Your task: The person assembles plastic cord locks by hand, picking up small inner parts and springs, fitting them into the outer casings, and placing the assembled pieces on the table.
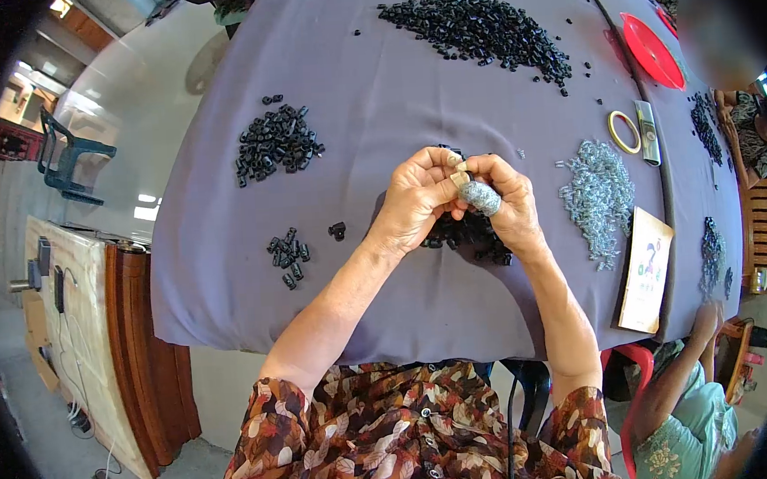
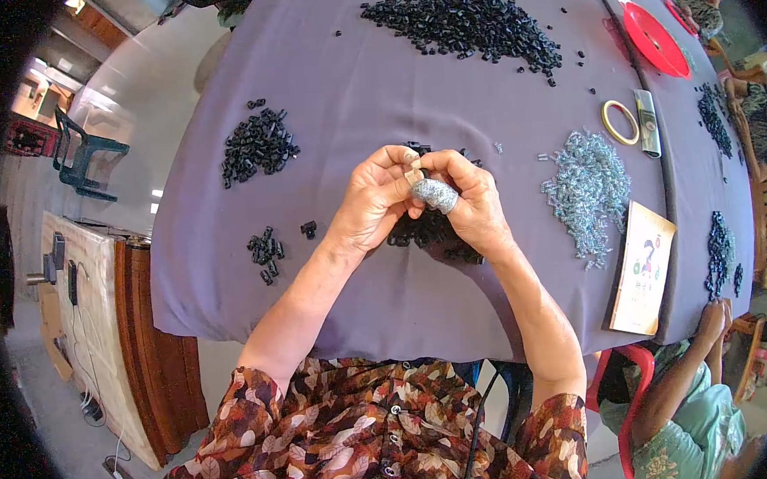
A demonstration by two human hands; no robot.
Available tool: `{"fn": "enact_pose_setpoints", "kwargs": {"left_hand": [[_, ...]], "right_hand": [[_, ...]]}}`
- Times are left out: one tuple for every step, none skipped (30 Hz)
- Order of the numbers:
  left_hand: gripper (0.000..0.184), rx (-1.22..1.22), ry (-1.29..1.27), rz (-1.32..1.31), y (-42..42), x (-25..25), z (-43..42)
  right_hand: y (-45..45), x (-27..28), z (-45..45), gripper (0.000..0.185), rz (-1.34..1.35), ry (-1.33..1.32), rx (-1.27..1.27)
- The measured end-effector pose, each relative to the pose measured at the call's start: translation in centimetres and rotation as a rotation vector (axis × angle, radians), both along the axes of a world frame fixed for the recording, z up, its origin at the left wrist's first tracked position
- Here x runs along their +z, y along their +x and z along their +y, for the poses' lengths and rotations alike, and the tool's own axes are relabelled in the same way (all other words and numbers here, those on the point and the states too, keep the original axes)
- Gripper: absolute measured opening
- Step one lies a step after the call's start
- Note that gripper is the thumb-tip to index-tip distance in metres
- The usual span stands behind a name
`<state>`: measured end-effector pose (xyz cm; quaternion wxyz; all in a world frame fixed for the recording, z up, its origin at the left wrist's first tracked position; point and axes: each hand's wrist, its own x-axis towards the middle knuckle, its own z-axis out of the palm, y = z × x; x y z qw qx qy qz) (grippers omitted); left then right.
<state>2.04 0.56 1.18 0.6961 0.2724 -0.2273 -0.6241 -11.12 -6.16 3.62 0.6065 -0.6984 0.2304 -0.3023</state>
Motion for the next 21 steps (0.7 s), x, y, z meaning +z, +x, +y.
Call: {"fn": "enact_pose_setpoints", "kwargs": {"left_hand": [[0.016,0.006,0.011,-0.011,0.0,0.2,0.0],[0.015,0.011,0.022,-0.023,0.0,0.3,0.1],[0.016,0.001,0.027,-0.012,0.0,0.1,0.0],[0.016,-0.008,0.032,-0.002,0.0,-0.1,0.0],[0.017,-0.018,0.037,0.008,0.1,-0.2,0.0],[0.017,-0.005,0.045,0.006,0.0,-0.1,0.0],[0.017,0.009,0.051,0.004,-0.1,0.0,0.1],[0.017,0.023,0.057,0.003,-0.1,0.1,0.0],[0.017,0.033,0.06,-0.012,-0.1,0.1,0.0],[0.017,0.044,0.063,-0.028,0.0,0.0,0.0],[0.018,0.056,0.066,-0.044,0.1,0.0,0.0],[0.017,0.062,0.078,-0.064,0.1,0.0,0.1],[0.017,0.067,0.09,-0.084,0.1,0.0,0.0],[0.016,0.072,0.102,-0.104,0.1,0.0,0.0],[0.016,0.078,0.096,-0.126,0.1,0.1,0.0],[0.016,0.083,0.09,-0.15,0.1,0.3,0.0],[0.016,0.087,0.084,-0.173,0.1,0.4,0.0],[0.015,0.078,0.073,-0.173,0.1,0.6,0.0],[0.013,0.069,0.063,-0.173,0.1,0.7,0.1],[0.012,0.06,0.053,-0.172,0.1,0.8,0.1],[0.01,0.063,0.044,-0.218,0.1,0.7,0.0]], "right_hand": [[-0.1,0.0,-0.2,0.014,0.004,0.0,0.009],[-0.1,0.0,-0.3,0.015,0.008,0.0,0.017],[-0.1,0.0,-0.4,0.016,0.012,-0.007,0.018],[-0.1,0.2,-0.4,0.016,0.016,-0.012,0.02],[-0.1,0.2,-0.3,0.017,0.02,-0.017,0.021],[0.0,0.2,-0.2,0.017,0.009,0.003,0.009],[0.0,0.2,-0.1,0.017,-0.003,0.023,-0.002],[0.0,0.2,-0.1,0.017,-0.013,0.042,-0.012],[0.1,0.0,0.0,0.016,-0.026,0.062,-0.056],[0.2,-0.3,0.0,0.014,-0.039,0.083,-0.098],[0.3,-0.4,0.1,0.013,-0.052,0.104,-0.14],[0.3,-0.2,0.0,0.012,-0.014,0.098,-0.145],[0.1,0.1,0.0,0.012,0.023,0.092,-0.149],[0.0,0.3,-0.2,0.013,0.062,0.086,-0.155],[-0.1,0.3,-0.3,0.016,0.091,0.052,-0.161],[-0.1,0.3,-0.4,0.017,0.089,0.066,-0.149],[-0.2,0.3,-0.5,0.017,0.087,0.079,-0.139],[-0.2,0.4,-0.6,0.017,0.085,0.093,-0.13],[-0.4,0.3,-0.9,0.017,0.066,0.126,-0.098],[-0.6,0.1,-1.2,0.018,0.048,0.16,-0.065],[-0.7,-0.1,-1.4,0.018,0.03,0.194,-0.032]]}}
